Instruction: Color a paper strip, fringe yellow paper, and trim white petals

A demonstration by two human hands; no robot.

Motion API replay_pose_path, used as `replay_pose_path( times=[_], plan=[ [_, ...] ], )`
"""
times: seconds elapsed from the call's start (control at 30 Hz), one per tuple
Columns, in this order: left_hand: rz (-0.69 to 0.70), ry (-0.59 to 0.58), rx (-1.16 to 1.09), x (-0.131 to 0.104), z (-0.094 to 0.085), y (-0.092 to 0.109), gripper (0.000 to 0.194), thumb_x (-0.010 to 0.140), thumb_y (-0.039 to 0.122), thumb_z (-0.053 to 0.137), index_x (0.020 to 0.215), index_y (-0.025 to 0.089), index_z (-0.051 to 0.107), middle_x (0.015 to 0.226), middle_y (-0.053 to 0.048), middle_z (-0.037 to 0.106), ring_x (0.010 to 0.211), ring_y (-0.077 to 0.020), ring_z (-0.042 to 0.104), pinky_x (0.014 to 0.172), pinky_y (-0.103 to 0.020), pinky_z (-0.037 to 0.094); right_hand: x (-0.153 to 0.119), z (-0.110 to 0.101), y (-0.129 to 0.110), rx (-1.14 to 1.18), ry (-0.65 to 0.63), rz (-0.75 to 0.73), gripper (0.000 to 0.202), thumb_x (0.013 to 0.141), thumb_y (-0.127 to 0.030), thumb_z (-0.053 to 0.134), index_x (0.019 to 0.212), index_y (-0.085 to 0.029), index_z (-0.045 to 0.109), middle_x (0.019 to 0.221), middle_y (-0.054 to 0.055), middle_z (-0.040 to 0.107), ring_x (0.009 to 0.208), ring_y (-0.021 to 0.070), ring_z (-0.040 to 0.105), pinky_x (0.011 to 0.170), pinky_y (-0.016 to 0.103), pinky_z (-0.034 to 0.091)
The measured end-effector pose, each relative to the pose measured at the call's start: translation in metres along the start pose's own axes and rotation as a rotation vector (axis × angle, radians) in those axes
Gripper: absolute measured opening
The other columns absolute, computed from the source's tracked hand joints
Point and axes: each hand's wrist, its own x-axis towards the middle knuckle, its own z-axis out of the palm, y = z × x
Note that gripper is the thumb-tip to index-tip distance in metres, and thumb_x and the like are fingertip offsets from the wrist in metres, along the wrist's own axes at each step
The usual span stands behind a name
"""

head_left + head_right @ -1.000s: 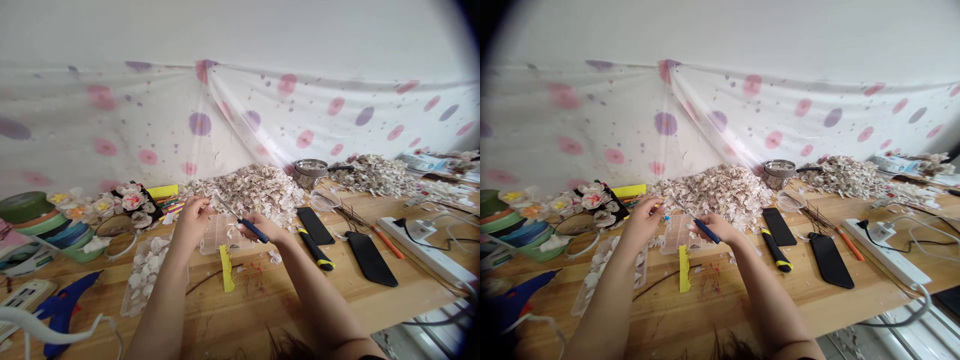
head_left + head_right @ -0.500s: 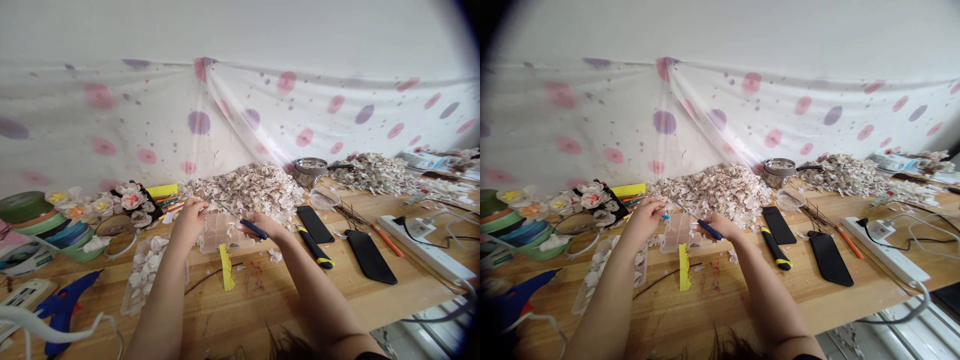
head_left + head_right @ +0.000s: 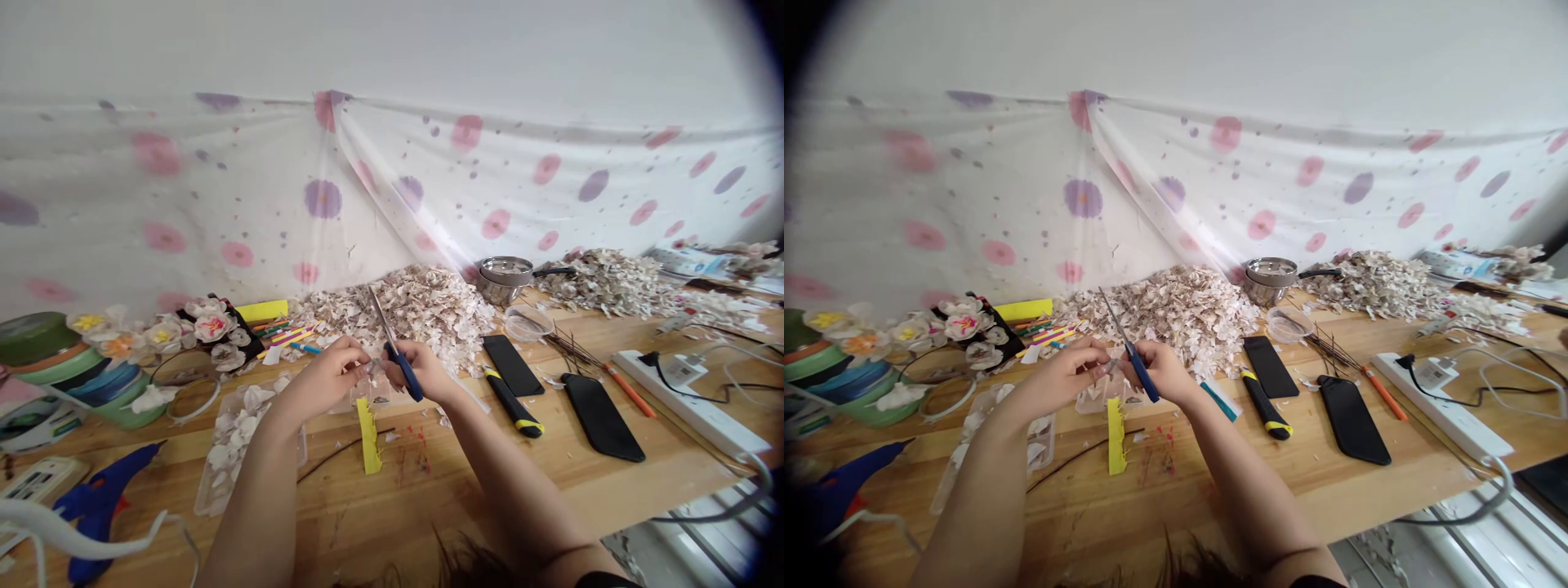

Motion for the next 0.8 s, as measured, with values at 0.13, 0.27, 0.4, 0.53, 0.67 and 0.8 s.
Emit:
replay_pose_path(
  times=[0.13, 0.27, 0.4, 0.53, 0.67, 0.8],
  plan=[
    [-0.003, 0.037, -0.075, 0.001, 0.000, 0.005, 0.018, 0.086, 0.031, 0.050, 0.084, 0.021, 0.065, 0.091, -0.005, 0.060, 0.091, -0.0200, 0.059, 0.079, -0.032, 0.049, -0.003, 0.003, -0.004, -0.050, 0.102, -0.063, 0.022, 0.073, -0.034, 0.069, 0.071, -0.017, 0.055, 0.052, -0.005, 0.046, 0.046, 0.0085, 0.041, 0.045, 0.020, 0.034],
    [-0.058, 0.149, -0.181, 0.003, 0.006, 0.016, 0.022, 0.088, 0.038, 0.050, 0.086, 0.020, 0.062, 0.088, -0.005, 0.060, 0.084, -0.0186, 0.059, 0.072, -0.030, 0.049, -0.004, 0.007, -0.005, -0.133, 0.257, -0.143, 0.020, 0.076, -0.035, 0.064, 0.072, -0.018, 0.054, 0.054, -0.004, 0.047, 0.048, 0.0095, 0.041, 0.047, 0.022, 0.036],
    [-0.106, 0.169, -0.244, 0.004, 0.017, 0.030, 0.023, 0.088, 0.041, 0.049, 0.087, 0.020, 0.058, 0.081, -0.002, 0.056, 0.070, -0.0156, 0.056, 0.059, -0.026, 0.045, -0.005, 0.010, -0.003, -0.197, 0.366, -0.200, 0.021, 0.079, -0.038, 0.061, 0.073, -0.020, 0.052, 0.057, -0.003, 0.050, 0.051, 0.0111, 0.043, 0.048, 0.023, 0.037],
    [-0.063, 0.220, -0.204, 0.005, 0.024, 0.035, 0.022, 0.091, 0.039, 0.046, 0.084, 0.020, 0.055, 0.084, -0.001, 0.052, 0.071, -0.0146, 0.054, 0.061, -0.026, 0.045, -0.007, 0.011, -0.005, -0.157, 0.376, -0.215, 0.023, 0.079, -0.039, 0.064, 0.076, -0.020, 0.052, 0.060, -0.002, 0.053, 0.052, 0.0116, 0.046, 0.050, 0.024, 0.038],
    [-0.002, 0.341, -0.153, 0.004, 0.018, 0.035, 0.020, 0.093, 0.034, 0.045, 0.080, 0.020, 0.053, 0.084, -0.001, 0.050, 0.072, -0.0140, 0.053, 0.061, -0.025, 0.044, -0.002, 0.011, -0.006, -0.024, 0.352, -0.186, 0.032, 0.082, -0.051, 0.059, 0.078, -0.021, 0.048, 0.056, -0.003, 0.048, 0.051, 0.0120, 0.044, 0.050, 0.025, 0.038],
    [0.075, 0.530, -0.053, 0.000, 0.008, 0.035, 0.019, 0.093, 0.033, 0.046, 0.080, 0.020, 0.053, 0.085, -0.002, 0.052, 0.074, -0.0147, 0.052, 0.064, -0.026, 0.044, 0.005, 0.009, 0.002, 0.018, 0.211, -0.205, 0.050, 0.083, -0.071, 0.040, 0.088, -0.021, 0.043, 0.064, -0.002, 0.042, 0.056, 0.0139, 0.042, 0.056, 0.029, 0.040]
  ],
)
